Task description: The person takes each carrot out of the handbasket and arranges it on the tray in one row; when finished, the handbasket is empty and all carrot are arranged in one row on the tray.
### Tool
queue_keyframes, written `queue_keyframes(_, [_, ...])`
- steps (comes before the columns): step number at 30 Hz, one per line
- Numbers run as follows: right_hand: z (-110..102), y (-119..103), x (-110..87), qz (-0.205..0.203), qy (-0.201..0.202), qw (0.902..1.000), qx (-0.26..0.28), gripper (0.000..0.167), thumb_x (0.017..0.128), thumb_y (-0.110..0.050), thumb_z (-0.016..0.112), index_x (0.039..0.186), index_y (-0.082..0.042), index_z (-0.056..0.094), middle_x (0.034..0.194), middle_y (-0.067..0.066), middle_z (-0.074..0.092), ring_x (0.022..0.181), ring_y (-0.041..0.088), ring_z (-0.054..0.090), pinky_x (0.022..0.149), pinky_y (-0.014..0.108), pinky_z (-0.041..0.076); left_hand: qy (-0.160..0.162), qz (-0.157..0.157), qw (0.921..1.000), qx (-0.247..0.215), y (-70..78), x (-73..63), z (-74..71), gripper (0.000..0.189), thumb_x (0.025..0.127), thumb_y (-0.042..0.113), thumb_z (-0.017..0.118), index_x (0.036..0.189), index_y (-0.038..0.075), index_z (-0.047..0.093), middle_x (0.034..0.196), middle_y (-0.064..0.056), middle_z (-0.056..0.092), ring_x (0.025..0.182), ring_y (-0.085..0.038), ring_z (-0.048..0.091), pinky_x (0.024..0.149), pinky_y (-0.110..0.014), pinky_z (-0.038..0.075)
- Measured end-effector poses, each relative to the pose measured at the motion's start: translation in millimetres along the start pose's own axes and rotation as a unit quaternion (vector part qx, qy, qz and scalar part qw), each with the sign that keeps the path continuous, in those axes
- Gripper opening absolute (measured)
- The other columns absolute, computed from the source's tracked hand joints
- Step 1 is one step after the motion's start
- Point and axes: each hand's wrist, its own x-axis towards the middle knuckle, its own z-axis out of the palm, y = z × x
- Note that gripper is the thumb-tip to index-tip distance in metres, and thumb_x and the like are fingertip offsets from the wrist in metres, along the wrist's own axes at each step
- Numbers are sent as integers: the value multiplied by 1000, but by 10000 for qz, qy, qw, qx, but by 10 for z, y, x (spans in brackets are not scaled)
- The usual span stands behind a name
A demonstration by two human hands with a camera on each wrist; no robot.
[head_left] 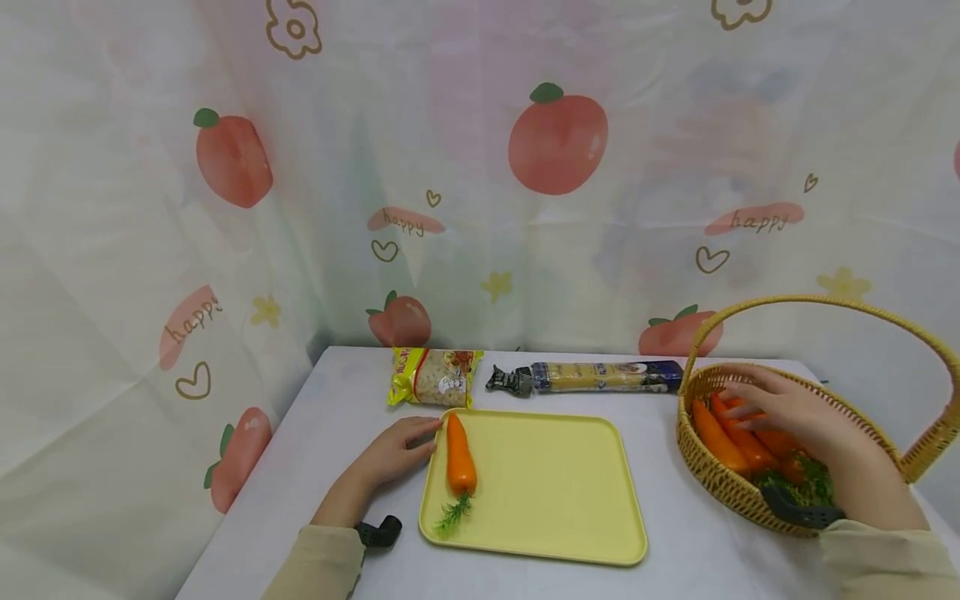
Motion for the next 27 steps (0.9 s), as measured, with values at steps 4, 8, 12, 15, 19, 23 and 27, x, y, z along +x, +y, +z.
queue_keyframes(4, [-75,122,3,-7,15,10000,73,69,107,-43,34,154,5,17,143,35,41,104,13,66,84,26,57,-5,51,10000,-34,5,0,-4,46,97,37,60,142,26,56,147,1,53,141,-27,42,118,-54,31])
queue_keyframes(8, [-142,218,-13,140,154,9998,71,73,107,-45,33,154,7,15,144,36,41,99,-3,64,80,18,55,-18,102,9999,14,7,-4,-4,46,98,37,60,142,26,55,147,0,53,141,-27,42,118,-53,31])
queue_keyframes(12, [-199,284,-43,224,466,9986,-64,75,106,-47,36,152,10,19,140,34,47,92,-13,59,76,14,53,-25,87,10000,-9,6,0,-8,46,97,37,60,142,26,55,147,1,53,142,-27,42,119,-54,31])
queue_keyframes(15, [-225,312,-72,304,535,9972,-414,74,105,-48,36,151,9,24,140,36,47,96,-6,62,79,19,54,-30,85,10000,-27,6,4,-14,46,97,37,60,142,27,55,147,1,53,142,-27,42,119,-54,31])
queue_keyframes(19, [-228,334,-108,449,442,9943,-857,74,104,-51,37,151,5,29,148,39,34,121,35,56,94,49,48,-48,99,9999,-22,14,-1,-20,46,97,37,60,142,27,55,146,0,53,142,-27,42,119,-54,31])
queue_keyframes(23, [-211,361,-115,439,347,9942,-914,71,104,-50,39,150,4,33,149,37,31,119,29,53,89,35,49,-45,109,9999,-23,19,-4,-19,46,97,36,61,142,26,56,146,-1,53,141,-28,42,119,-54,31])
queue_keyframes(27, [-189,406,-83,466,183,9971,-578,72,103,-49,44,150,5,32,151,34,30,102,-13,44,76,15,46,-14,109,9999,-5,14,-6,-13,46,97,36,61,141,25,56,146,-1,54,141,-27,42,118,-54,31])
